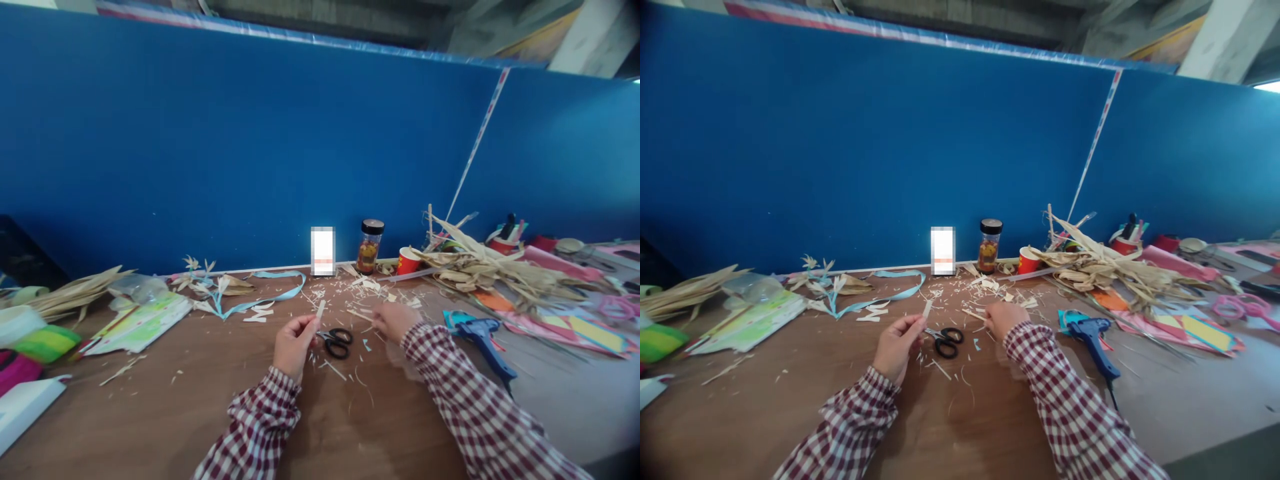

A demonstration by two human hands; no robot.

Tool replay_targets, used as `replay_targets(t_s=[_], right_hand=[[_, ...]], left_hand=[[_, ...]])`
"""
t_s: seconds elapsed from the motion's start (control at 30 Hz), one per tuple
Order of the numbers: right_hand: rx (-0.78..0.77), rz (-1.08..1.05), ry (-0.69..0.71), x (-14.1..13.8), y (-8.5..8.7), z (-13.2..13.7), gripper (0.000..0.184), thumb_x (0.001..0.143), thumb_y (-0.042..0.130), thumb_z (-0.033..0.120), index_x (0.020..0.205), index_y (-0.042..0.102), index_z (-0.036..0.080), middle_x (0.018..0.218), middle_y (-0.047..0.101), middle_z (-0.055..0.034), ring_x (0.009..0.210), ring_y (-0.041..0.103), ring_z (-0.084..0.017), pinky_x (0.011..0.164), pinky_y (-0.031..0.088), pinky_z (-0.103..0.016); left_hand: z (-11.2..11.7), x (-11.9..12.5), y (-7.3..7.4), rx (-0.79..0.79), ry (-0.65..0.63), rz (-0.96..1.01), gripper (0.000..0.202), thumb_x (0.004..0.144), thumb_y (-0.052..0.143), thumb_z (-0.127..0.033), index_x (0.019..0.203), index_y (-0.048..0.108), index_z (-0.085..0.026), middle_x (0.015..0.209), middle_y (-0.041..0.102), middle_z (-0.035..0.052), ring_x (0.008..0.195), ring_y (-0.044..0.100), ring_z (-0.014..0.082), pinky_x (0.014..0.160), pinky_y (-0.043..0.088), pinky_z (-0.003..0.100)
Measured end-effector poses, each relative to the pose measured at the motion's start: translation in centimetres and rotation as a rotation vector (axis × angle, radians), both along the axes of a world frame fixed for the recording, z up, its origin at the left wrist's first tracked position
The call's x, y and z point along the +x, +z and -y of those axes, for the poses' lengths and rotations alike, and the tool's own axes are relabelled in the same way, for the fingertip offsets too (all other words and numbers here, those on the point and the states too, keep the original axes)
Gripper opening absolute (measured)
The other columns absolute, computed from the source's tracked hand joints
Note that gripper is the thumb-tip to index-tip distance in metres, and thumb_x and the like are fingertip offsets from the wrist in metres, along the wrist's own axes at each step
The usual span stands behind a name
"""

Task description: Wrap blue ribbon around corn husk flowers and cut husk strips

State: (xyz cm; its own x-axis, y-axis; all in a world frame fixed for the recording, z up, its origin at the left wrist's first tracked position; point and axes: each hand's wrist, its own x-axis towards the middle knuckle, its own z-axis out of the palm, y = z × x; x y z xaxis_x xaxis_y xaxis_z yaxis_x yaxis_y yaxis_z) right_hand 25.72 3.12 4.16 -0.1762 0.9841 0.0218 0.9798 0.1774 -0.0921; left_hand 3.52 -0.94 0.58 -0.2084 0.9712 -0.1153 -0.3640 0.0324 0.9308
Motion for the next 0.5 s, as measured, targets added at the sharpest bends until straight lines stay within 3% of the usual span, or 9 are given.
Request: replay_targets(t_s=[0.17, 0.4, 0.5], right_hand=[[-0.002, 0.013, -0.029, -0.7, -1.2, -0.2, 0.010, 0.077, 0.055, 0.021, 0.070, 0.062, 0.020, 0.071, 0.064, -0.0081, 0.069, 0.060, -0.022, 0.059, 0.039, -0.031], [0.151, -0.090, 0.027, -1.0, 0.1, -0.1, 0.024, 0.088, 0.035, 0.024, 0.102, 0.054, 0.020, 0.082, 0.063, -0.0066, 0.069, 0.058, -0.017, 0.060, 0.036, -0.027], [0.237, -0.096, 0.041, -1.5, 0.6, -0.2, 0.027, 0.090, 0.034, 0.031, 0.102, 0.057, 0.025, 0.088, 0.063, -0.0058, 0.074, 0.058, -0.018, 0.061, 0.036, -0.027]], left_hand=[[0.0, 0.0, 0.2, 0.002, -0.019, 0.089, 0.031, 0.054, 0.076, -0.031, 0.076, 0.066, -0.012, 0.063, 0.065, 0.0021, 0.049, 0.053, 0.0060, 0.047, 0.045, 0.016], [0.0, 0.1, 0.5, -0.065, -0.052, 0.224, 0.022, 0.062, 0.072, -0.016, 0.082, 0.065, -0.011, 0.065, 0.066, 0.0033, 0.052, 0.056, 0.0061, 0.048, 0.048, 0.015], [0.2, 0.0, 0.7, -0.073, -0.067, 0.264, 0.015, 0.066, 0.069, -0.013, 0.080, 0.064, -0.009, 0.064, 0.066, 0.0037, 0.050, 0.056, 0.0054, 0.047, 0.048, 0.014]])
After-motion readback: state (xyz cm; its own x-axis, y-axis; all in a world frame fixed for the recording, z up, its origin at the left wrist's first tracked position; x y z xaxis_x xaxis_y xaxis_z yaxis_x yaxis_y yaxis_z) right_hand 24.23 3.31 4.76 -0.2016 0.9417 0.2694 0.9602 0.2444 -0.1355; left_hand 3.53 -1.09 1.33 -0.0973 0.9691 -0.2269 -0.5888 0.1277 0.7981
